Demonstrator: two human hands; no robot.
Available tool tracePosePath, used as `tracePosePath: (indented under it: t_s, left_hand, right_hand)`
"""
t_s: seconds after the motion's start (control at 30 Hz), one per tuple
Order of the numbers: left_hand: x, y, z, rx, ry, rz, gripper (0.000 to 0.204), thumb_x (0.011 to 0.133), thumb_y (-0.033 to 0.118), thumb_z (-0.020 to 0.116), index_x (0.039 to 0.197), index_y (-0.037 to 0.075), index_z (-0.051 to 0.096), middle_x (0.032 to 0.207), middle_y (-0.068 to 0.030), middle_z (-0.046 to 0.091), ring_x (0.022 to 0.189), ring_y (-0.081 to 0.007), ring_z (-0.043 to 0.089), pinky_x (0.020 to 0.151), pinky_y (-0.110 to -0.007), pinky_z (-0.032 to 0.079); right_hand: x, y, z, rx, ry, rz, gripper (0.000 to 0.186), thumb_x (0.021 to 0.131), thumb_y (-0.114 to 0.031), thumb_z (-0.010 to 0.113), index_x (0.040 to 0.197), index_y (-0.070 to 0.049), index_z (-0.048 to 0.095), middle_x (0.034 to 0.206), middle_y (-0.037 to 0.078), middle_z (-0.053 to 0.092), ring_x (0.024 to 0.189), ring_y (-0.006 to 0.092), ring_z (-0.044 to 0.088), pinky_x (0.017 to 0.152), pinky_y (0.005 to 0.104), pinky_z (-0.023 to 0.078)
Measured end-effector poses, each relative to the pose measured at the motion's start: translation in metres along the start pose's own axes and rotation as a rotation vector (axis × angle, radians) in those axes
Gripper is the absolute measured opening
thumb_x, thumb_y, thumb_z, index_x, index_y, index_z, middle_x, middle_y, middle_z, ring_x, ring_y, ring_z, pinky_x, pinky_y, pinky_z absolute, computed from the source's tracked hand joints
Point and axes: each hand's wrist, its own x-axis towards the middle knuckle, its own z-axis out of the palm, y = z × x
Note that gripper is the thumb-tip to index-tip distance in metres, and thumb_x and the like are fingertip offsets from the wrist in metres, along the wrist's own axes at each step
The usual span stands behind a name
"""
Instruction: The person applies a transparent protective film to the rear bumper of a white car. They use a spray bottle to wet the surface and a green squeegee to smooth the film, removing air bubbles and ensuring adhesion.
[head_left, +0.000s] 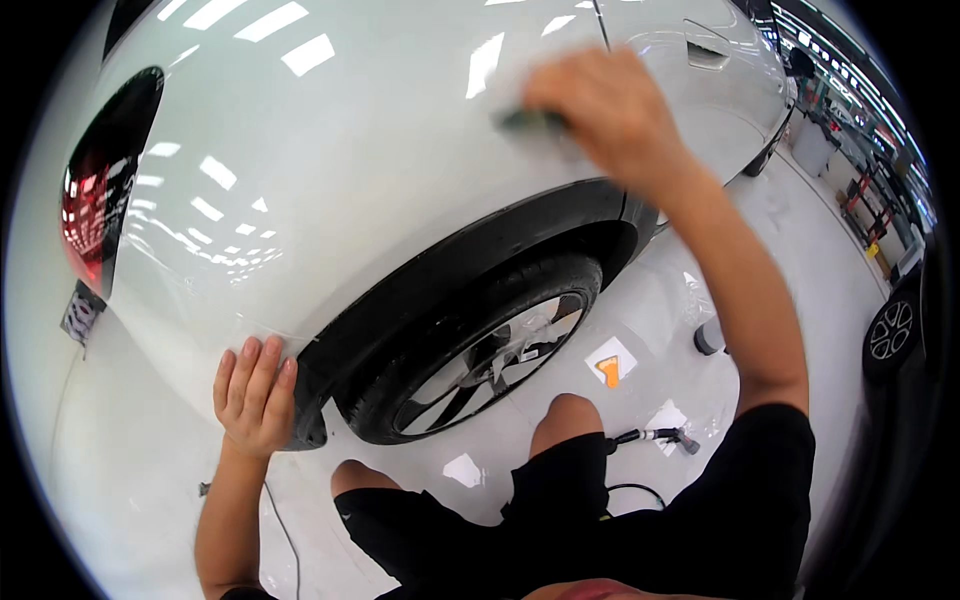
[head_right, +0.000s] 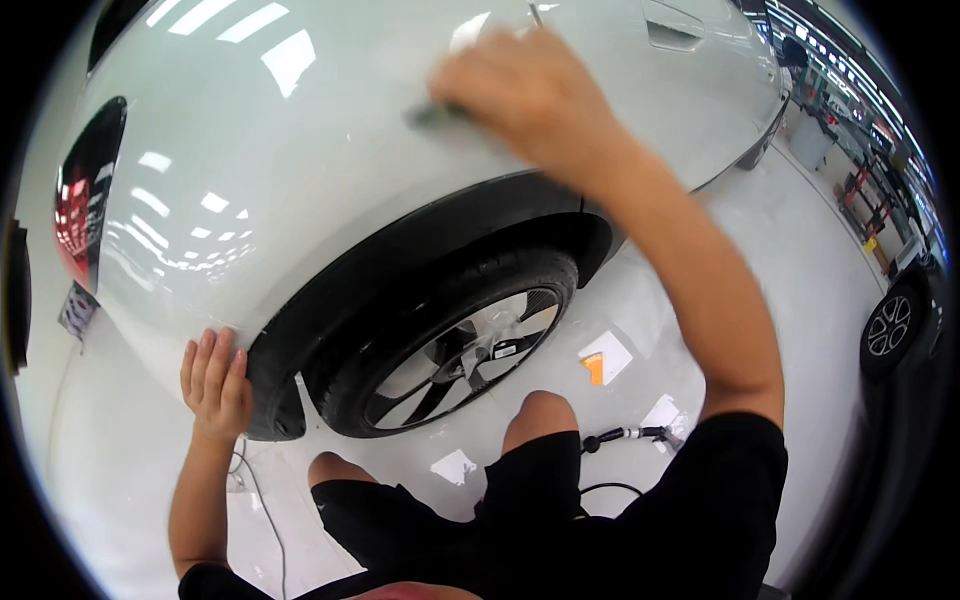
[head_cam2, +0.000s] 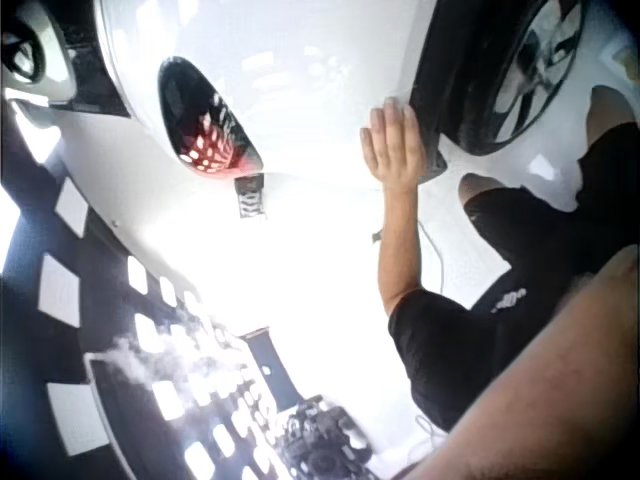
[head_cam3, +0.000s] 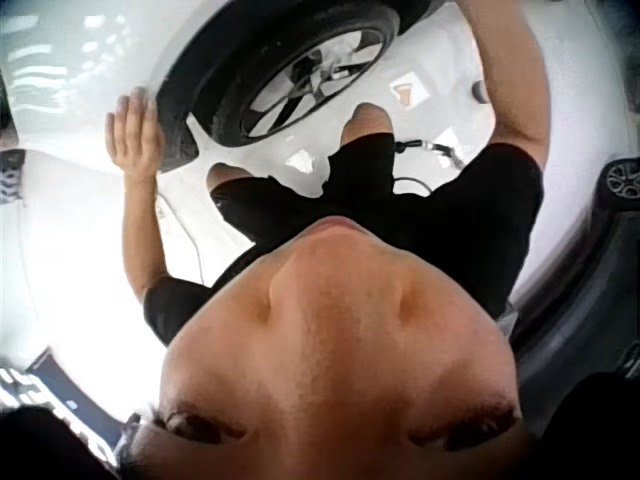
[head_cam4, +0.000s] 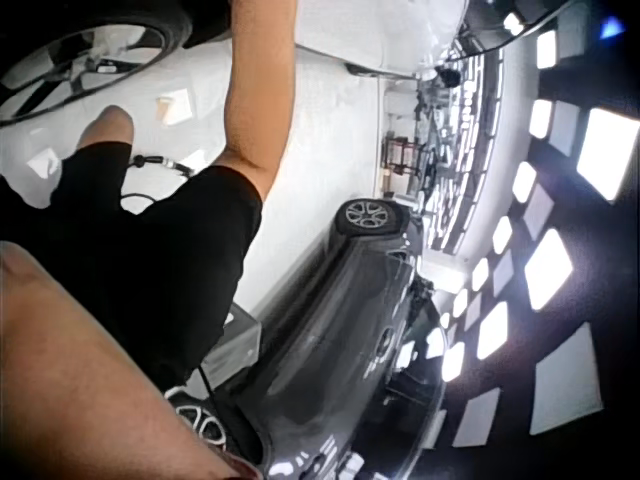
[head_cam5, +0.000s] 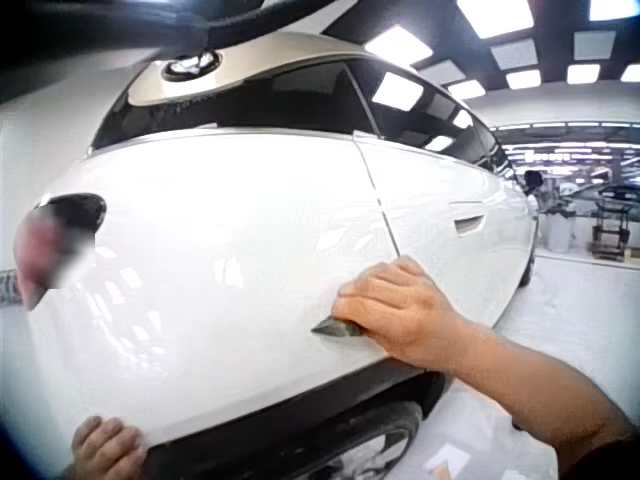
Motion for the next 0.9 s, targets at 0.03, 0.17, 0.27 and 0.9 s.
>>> tracePosePath:
  t_s: [0.03,0.17,0.27,0.9]
  left_hand:
    - [0.001,0.000,-0.006,0.004,-0.011,-0.020,0.020,0.094,0.006,0.067,0.114,0.010,0.068,0.128,-0.0128,0.071,0.125,-0.0315,0.064,0.110,-0.046,0.044]
    - [0.013,0.003,-0.004,-0.010,-0.050,-0.018,0.021,0.094,0.006,0.068,0.114,0.010,0.069,0.128,-0.0109,0.071,0.125,-0.0291,0.064,0.109,-0.045,0.045]
    - [0.008,0.002,0.001,-0.018,-0.026,-0.032,0.020,0.094,0.007,0.068,0.113,0.011,0.069,0.129,-0.0097,0.071,0.126,-0.0272,0.064,0.109,-0.044,0.045]
    - [0.000,0.004,0.000,-0.104,-0.014,-0.065,0.033,0.088,-0.005,0.059,0.119,0.008,0.064,0.131,-0.0167,0.068,0.126,-0.0342,0.062,0.110,-0.048,0.045]
  right_hand:
    - [-0.021,-0.017,0.000,0.041,-0.024,-0.007,0.034,0.074,0.002,0.071,0.105,-0.009,0.069,0.104,0.005,0.071,0.095,0.0255,0.065,0.081,0.0355,0.046]
    - [-0.004,0.005,-0.020,0.125,-0.038,0.165,0.034,0.073,0.002,0.074,0.105,-0.011,0.069,0.097,0.005,0.069,0.094,0.0238,0.065,0.084,0.0368,0.049]
    - [0.095,0.047,-0.028,0.157,0.114,0.279,0.015,0.090,-0.004,0.067,0.104,-0.001,0.064,0.103,0.015,0.065,0.099,0.0359,0.062,0.087,0.0431,0.049]
    - [0.082,0.033,-0.019,0.112,0.002,0.092,0.017,0.085,-0.007,0.072,0.099,-0.004,0.063,0.097,0.010,0.064,0.096,0.0339,0.061,0.086,0.0427,0.049]
